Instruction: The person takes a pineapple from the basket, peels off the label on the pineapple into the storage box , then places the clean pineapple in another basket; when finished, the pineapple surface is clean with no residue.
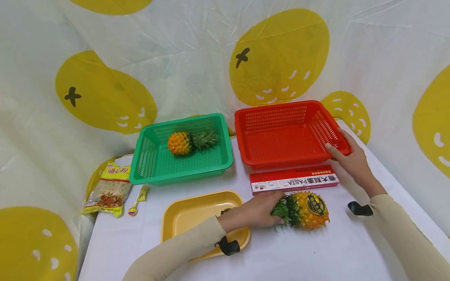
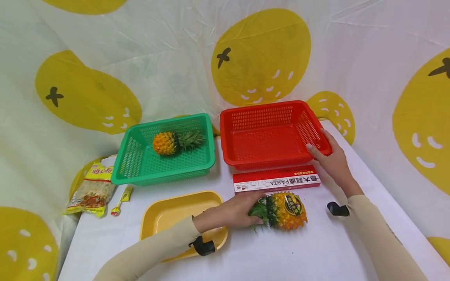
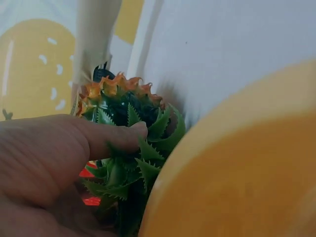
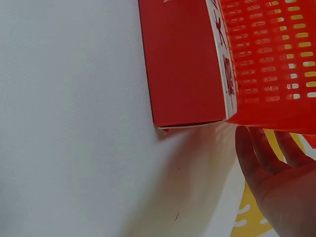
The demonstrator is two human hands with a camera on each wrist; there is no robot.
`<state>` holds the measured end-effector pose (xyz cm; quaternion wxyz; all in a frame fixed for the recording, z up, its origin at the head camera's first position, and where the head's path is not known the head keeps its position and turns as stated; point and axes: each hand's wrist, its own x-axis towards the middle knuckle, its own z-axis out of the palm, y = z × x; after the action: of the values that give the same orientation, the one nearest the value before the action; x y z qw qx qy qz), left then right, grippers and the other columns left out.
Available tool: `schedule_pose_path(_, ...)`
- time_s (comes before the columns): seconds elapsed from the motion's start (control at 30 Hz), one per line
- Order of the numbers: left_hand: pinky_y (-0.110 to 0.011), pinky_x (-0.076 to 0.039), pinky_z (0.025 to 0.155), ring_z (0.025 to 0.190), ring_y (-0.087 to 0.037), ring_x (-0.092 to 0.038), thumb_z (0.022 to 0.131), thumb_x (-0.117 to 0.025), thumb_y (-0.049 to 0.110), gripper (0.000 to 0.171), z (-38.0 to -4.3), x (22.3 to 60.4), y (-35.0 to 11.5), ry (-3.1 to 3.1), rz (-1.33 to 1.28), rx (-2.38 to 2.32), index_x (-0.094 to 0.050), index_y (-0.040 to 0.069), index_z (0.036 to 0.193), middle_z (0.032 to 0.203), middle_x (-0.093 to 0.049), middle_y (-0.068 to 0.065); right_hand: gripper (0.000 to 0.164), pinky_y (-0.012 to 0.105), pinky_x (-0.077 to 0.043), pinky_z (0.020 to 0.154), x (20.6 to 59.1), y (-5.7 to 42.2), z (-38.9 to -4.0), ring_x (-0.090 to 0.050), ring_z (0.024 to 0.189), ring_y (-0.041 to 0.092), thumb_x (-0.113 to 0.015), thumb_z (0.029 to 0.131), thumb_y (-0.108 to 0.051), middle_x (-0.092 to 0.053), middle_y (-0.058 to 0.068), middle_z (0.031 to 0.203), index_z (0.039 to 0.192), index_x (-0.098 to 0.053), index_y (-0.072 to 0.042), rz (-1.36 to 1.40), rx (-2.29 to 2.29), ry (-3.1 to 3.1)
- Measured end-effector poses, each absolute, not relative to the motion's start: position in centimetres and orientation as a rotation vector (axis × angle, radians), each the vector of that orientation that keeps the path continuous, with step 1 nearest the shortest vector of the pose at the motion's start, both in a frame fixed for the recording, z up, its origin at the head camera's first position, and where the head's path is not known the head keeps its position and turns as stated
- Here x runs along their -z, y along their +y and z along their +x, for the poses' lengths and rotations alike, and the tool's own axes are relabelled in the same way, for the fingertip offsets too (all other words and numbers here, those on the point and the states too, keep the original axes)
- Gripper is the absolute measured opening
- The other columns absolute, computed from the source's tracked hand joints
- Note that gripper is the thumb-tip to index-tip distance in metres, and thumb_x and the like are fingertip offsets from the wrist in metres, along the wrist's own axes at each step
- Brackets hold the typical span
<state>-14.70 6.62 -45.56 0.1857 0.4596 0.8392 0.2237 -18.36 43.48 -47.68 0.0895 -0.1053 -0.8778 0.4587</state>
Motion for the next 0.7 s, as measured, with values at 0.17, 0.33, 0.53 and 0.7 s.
schedule_pose_path(0.17,-0.024,-0.039,0.111,0.133,-0.008,-0.052,0.096,-0.080,0.034,0.073,-15.1,45.4,6.5,2.342,1.310,-0.667,-0.045,0.013,0.157,0.147,-0.056,0.003,0.089,0.023,-0.052,0.083,46.8,43.6,-18.3,-0.043,0.134,0.046,-0.064,0.102,-0.054,-0.033,0.021,0.165,0.171,-0.010,-0.039,-0.305,-1.348,-2.670)
schedule_pose_path(0.33,-0.025,-0.038,0.112,0.135,-0.009,-0.051,0.095,-0.081,0.033,0.074,-15.4,45.7,6.5,2.321,1.333,-0.695,-0.045,0.013,0.156,0.148,-0.056,0.002,0.083,0.017,-0.050,0.081,45.9,43.8,-17.3,-0.036,0.140,0.050,-0.064,0.103,-0.052,-0.028,0.019,0.168,0.171,-0.021,-0.030,-0.346,-1.280,-2.656)
schedule_pose_path(0.53,-0.026,-0.038,0.113,0.135,-0.010,-0.050,0.094,-0.082,0.033,0.076,-15.5,45.9,6.5,2.317,1.337,-0.699,-0.044,0.013,0.157,0.149,-0.055,0.002,0.071,0.050,-0.038,0.116,43.9,43.3,-15.3,-0.029,0.150,0.044,-0.065,0.104,-0.047,-0.029,0.017,0.166,0.166,-0.038,-0.025,-0.431,-1.199,-2.538)
schedule_pose_path(0.7,-0.025,-0.037,0.113,0.136,-0.010,-0.050,0.094,-0.082,0.033,0.077,-15.6,46.1,6.5,2.305,1.344,-0.709,-0.044,0.013,0.158,0.150,-0.054,0.002,0.061,0.019,-0.037,0.108,42.2,42.9,-13.2,-0.041,0.143,0.024,-0.070,0.103,-0.034,-0.043,0.007,0.160,0.160,-0.049,-0.023,-0.293,-1.141,-2.502)
